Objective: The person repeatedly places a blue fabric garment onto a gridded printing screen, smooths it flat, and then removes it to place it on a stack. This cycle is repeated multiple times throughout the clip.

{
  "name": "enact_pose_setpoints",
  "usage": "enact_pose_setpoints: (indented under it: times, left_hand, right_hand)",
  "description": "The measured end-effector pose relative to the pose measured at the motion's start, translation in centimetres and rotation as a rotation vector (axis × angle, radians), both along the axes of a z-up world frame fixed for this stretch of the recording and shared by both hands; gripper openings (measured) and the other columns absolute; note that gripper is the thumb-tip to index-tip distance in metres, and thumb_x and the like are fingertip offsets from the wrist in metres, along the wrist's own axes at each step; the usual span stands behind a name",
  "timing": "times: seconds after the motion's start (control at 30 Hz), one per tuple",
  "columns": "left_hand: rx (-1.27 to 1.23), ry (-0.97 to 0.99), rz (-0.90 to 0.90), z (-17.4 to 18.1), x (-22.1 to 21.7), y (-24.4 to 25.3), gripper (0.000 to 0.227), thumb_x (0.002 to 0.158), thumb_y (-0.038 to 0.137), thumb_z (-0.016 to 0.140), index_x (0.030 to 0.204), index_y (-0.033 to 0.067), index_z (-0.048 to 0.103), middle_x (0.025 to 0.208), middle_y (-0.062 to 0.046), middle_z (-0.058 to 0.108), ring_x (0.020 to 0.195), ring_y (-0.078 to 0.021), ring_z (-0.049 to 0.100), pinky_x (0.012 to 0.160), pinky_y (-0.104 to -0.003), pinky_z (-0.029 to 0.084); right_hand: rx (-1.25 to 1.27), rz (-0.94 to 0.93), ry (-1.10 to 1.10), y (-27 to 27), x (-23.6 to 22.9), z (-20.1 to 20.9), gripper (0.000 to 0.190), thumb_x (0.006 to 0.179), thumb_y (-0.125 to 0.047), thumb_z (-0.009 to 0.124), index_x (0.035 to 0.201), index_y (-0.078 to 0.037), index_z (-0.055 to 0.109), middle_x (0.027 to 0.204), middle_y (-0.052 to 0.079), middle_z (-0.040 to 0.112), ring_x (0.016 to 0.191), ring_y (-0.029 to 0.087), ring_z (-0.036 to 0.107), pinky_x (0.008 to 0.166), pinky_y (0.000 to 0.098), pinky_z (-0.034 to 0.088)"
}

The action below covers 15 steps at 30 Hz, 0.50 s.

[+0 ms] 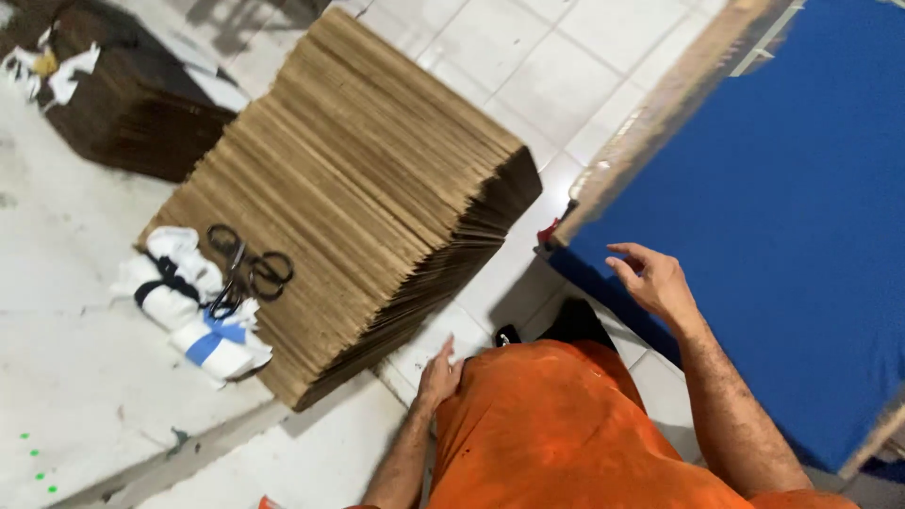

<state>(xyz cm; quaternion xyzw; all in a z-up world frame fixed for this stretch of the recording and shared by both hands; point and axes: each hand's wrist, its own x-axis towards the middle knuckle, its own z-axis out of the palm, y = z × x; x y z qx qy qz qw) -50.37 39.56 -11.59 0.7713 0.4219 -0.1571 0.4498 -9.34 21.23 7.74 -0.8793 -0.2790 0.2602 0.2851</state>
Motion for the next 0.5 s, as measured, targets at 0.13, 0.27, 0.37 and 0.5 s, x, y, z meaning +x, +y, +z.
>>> enact_pose_setpoints:
  times: [0.13,0.27,0.37,0.5]
  left_hand:
    - [0.874,-0.468,0.309,5.4,4.0,4.0,0.046,0.097,0.018,0.064,0.142,0.0106,0.063,0.123,-0.014,0.070,0.113,-0.0342,0.067,0.093,-0.044,0.055]
    - [1.153,-0.432,0.511,7.2,8.4,11.6,0.045,0.097,0.026,0.068,0.135,0.0014,0.065,0.131,-0.021,0.062,0.125,-0.0393,0.057,0.107,-0.052,0.046]
    - [1.120,-0.235,0.601,4.4,10.5,16.2,0.066,0.102,0.037,0.057,0.155,0.0007,0.041,0.156,-0.030,0.039,0.149,-0.0480,0.031,0.121,-0.057,0.023]
    - [1.029,0.038,0.664,4.1,13.4,19.0,0.068,0.106,0.041,0.052,0.156,-0.0028,0.038,0.162,-0.033,0.031,0.153,-0.0459,0.025,0.124,-0.056,0.013]
  right_hand:
    - [0.039,-0.016,0.020,6.2,0.9,-0.1,0.022,0.099,-0.042,0.071,0.117,-0.033,0.078,0.085,-0.001,0.078,0.085,0.024,0.074,0.079,0.0394,0.057]
    - [0.037,0.096,0.002,13.8,4.1,-2.4,0.021,0.098,-0.035,0.073,0.109,-0.018,0.080,0.085,0.013,0.076,0.084,0.038,0.073,0.077,0.0485,0.056]
    - [0.107,0.138,-0.010,20.0,8.6,-9.7,0.023,0.098,-0.039,0.077,0.114,-0.021,0.080,0.091,0.011,0.076,0.088,0.038,0.072,0.078,0.0457,0.057]
    - [0.158,0.011,0.024,28.4,14.9,-18.8,0.028,0.103,-0.052,0.071,0.118,-0.029,0.078,0.103,0.008,0.074,0.099,0.034,0.069,0.086,0.0455,0.054]
